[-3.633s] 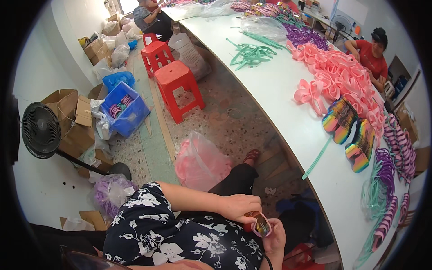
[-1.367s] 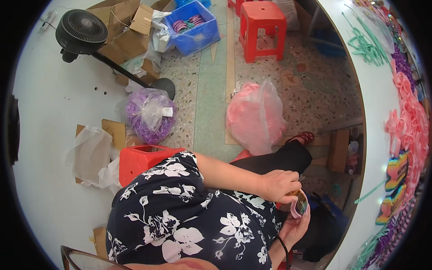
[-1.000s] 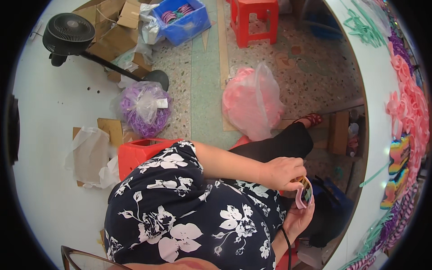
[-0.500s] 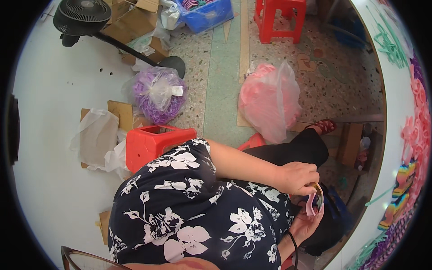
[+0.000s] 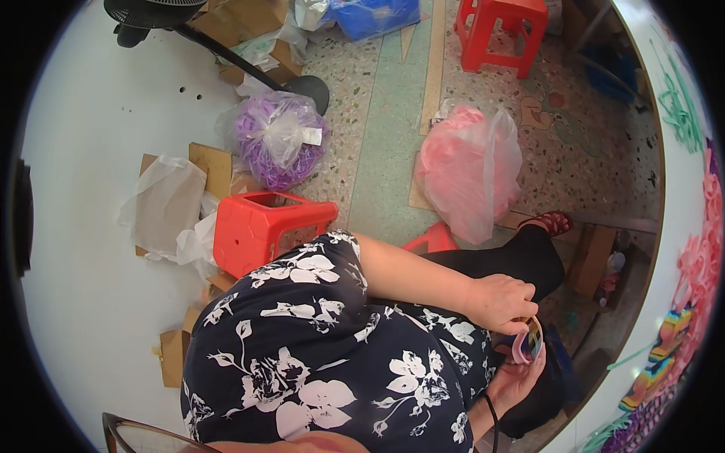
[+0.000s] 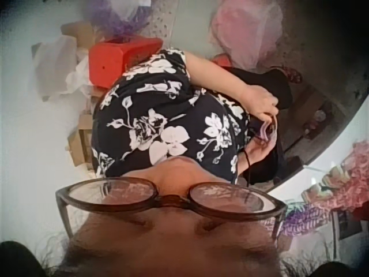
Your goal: Manually assembling components of swimming goggles, including the strap and lens housing.
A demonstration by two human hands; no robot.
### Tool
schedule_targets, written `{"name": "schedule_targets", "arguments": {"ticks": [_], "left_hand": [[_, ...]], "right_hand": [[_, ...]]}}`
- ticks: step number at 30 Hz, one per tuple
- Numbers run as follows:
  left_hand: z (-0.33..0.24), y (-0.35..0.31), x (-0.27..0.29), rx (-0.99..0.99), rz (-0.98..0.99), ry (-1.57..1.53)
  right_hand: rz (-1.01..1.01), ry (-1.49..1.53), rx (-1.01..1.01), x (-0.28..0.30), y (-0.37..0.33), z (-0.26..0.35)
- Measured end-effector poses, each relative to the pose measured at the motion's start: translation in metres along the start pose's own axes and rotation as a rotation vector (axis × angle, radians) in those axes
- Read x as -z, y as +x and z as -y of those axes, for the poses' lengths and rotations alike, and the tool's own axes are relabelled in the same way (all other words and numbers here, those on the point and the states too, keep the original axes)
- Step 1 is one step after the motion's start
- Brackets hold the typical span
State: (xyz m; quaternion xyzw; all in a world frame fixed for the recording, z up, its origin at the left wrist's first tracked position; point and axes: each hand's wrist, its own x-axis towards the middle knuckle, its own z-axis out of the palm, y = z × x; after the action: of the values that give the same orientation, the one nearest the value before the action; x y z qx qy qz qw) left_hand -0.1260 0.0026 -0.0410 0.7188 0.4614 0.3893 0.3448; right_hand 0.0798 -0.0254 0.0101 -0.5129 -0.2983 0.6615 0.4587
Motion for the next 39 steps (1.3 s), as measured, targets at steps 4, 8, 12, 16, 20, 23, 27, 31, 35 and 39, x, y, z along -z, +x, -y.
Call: {"name": "schedule_targets", "arguments": {"ticks": [4, 8, 12, 16, 20, 23, 27, 31, 35, 39], "left_hand": [[0.002, -0.002, 0.003, 0.051, 0.0, -0.025], [0.004, -0.005, 0.004, 0.017, -0.007, -0.015], [0.005, -0.003, 0.004, -0.022, -0.033, -0.021], [0.004, -0.002, 0.001, -0.037, -0.06, -0.048], [0.0, -0.001, 0.001, -0.035, 0.0, -0.066], [0.001, -0.002, -0.006, -0.09, -0.032, -0.002], [-0.003, -0.004, -0.006, -0.123, -0.055, 0.021], [-0.007, -0.006, -0.003, -0.092, 0.024, 0.029], [-0.012, -0.008, 0.0, -0.113, 0.018, 0.026], [-0.017, -0.007, -0.003, -0.166, 0.006, 0.069]], "right_hand": [[0.086, -0.041, -0.008, 0.023, 0.008, -0.003], [0.103, -0.014, -0.053, 0.023, 0.013, -0.002], [0.042, 0.018, -0.031, 0.001, 0.008, 0.003], [0.075, 0.049, -0.058, 0.014, 0.008, -0.001], [0.1, 0.105, -0.114, 0.03, 0.002, -0.009], [0.06, 0.05, -0.039, 0.03, -0.001, -0.013], [-0.03, 0.046, 0.014, 0.02, -0.005, -0.012], [0.07, 0.097, 0.004, 0.029, -0.01, -0.01], [0.107, 0.058, 0.012, 0.038, -0.009, -0.014], [0.111, 0.11, -0.013, 0.028, -0.016, -0.005]]}}
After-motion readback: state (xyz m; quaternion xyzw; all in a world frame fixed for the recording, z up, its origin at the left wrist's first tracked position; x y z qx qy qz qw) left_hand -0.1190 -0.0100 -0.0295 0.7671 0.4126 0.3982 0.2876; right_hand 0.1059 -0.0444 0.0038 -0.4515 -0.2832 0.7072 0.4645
